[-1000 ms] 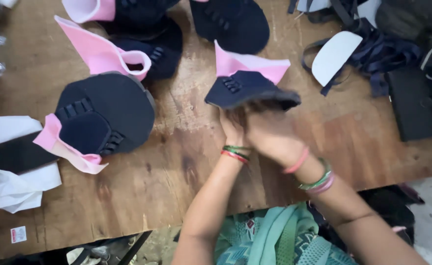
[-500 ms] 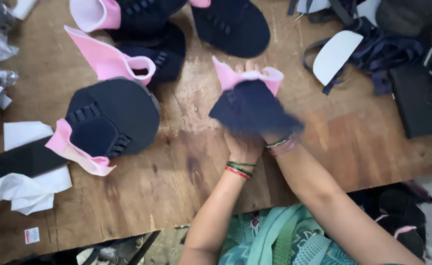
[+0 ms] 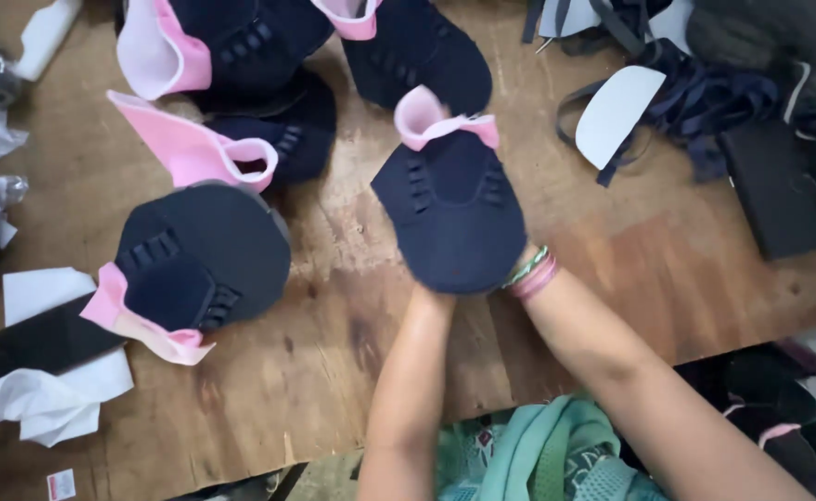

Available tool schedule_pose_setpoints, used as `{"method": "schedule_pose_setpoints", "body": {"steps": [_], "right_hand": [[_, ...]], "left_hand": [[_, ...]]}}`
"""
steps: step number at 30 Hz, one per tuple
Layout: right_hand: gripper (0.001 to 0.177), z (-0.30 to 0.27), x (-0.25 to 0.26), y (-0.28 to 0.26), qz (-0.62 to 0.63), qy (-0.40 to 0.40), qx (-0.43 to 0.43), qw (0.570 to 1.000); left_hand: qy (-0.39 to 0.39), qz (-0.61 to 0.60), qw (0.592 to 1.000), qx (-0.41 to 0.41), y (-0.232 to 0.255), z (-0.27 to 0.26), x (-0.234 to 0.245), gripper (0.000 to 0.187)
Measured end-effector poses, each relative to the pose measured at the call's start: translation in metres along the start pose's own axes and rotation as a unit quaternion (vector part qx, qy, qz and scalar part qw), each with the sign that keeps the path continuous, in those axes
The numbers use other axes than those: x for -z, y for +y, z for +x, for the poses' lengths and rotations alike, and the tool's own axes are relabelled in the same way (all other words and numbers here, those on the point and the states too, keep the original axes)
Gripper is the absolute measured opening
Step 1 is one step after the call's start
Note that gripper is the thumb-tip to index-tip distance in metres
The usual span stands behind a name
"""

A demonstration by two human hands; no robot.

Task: The person stuffs pink foam lining into navy fabric shoe uppers by hand, pressing the foam fully inside and shaping each upper, then sets the finished upper on the table with the others and picks up the next upper.

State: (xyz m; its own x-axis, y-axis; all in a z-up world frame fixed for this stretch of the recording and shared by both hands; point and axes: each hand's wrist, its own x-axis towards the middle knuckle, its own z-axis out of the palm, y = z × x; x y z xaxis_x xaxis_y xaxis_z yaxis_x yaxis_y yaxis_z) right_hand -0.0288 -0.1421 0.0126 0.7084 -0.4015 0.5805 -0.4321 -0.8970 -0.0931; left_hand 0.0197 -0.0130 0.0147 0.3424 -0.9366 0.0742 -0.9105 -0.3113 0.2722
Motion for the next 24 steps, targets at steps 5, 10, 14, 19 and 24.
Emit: {"method": "schedule_pose_setpoints", "body": {"steps": [5,10,14,19,24], "right_hand": [[0.054,-0.063,-0.029,0.041,0.046,-0.038,0.019,0.998],[0.052,-0.014,-0.016,0.011,0.085,-0.059,0.045,0.994],[0.051,-0.021,-0.011,0.007,0.122,-0.090,0.065,0.986],[0.050,-0.001,0.030,0.000,0.151,-0.106,0.100,0.978],[0.048,-0.016,0.066,-0.015,0.185,-0.139,0.123,0.965]], "left_hand": [[0.002,-0.022,1.000,-0.002,-0.018,-0.004,-0.004,0.042],[0.022,-0.038,0.999,-0.011,-0.032,0.000,-0.002,0.042],[0.028,-0.057,0.998,-0.008,-0.027,-0.014,-0.003,0.042],[0.208,-0.030,0.977,-0.019,-0.015,-0.020,0.009,0.063],[-0.048,-0.185,0.981,0.011,-0.042,-0.010,-0.008,0.030]]}}
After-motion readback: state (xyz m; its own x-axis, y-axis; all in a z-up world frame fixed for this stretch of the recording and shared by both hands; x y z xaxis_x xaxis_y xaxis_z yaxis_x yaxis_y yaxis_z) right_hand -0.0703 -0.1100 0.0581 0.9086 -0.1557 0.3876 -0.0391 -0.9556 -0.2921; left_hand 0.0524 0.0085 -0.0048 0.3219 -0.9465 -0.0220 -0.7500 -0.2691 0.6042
